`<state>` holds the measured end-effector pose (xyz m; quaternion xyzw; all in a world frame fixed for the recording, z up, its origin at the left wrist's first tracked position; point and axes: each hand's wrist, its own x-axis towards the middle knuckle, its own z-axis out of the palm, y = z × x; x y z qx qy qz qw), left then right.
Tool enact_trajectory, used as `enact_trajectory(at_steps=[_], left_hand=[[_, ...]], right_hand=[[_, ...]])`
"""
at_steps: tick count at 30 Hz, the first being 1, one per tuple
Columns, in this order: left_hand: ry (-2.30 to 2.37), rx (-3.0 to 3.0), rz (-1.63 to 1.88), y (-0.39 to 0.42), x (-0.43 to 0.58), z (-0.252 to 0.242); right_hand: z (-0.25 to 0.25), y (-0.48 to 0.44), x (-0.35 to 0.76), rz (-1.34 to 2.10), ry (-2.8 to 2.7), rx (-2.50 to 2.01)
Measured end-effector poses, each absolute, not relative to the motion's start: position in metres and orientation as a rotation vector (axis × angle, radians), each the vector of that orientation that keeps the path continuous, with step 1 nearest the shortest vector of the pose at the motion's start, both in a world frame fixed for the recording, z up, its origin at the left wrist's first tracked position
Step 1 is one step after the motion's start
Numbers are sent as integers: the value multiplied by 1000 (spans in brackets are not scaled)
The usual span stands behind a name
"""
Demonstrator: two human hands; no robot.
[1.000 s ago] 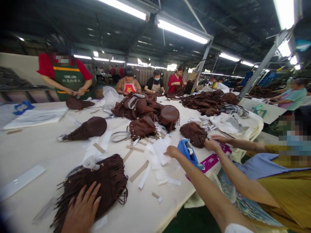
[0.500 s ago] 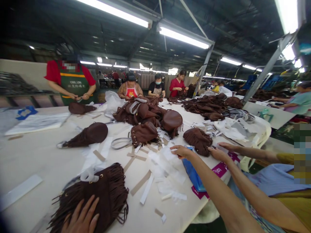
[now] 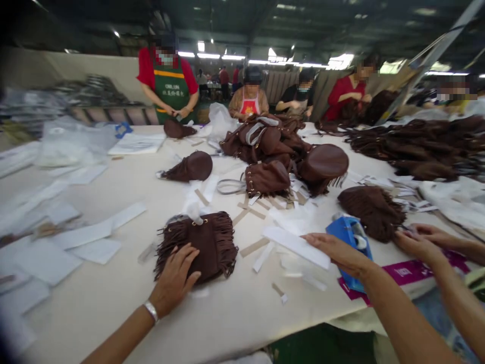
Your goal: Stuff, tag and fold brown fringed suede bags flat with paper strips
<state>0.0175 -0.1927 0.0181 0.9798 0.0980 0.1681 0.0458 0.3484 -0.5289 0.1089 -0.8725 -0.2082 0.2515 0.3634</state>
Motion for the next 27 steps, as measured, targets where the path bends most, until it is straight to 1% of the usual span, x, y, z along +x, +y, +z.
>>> enact_trajectory(at_steps=[3, 4, 6, 11, 15, 18, 22, 27], left_hand=[[163, 3019, 380, -192, 10, 33], [161, 3021, 364, -191, 9, 35], [190, 3015, 362, -190, 7, 35], [188, 2939, 260, -181, 12, 37], [143, 2870, 128, -168, 18, 49], [83, 2864, 44, -158, 21, 56], [10, 2841, -61, -148, 22, 61], [-17, 2782, -145, -139, 20, 62]], right_hand=[[97, -508, 295, 1177, -409, -1788], [92, -500, 273, 1278, -370, -1661], [81, -482, 227, 1373, -355, -1502], [40, -442, 130, 1420, -298, -1338], [17, -424, 87, 1494, -158, -1230], [14, -412, 72, 1398, 7, -1219], [21, -389, 61, 1253, 108, -1339], [22, -358, 55, 1186, 192, -1252]])
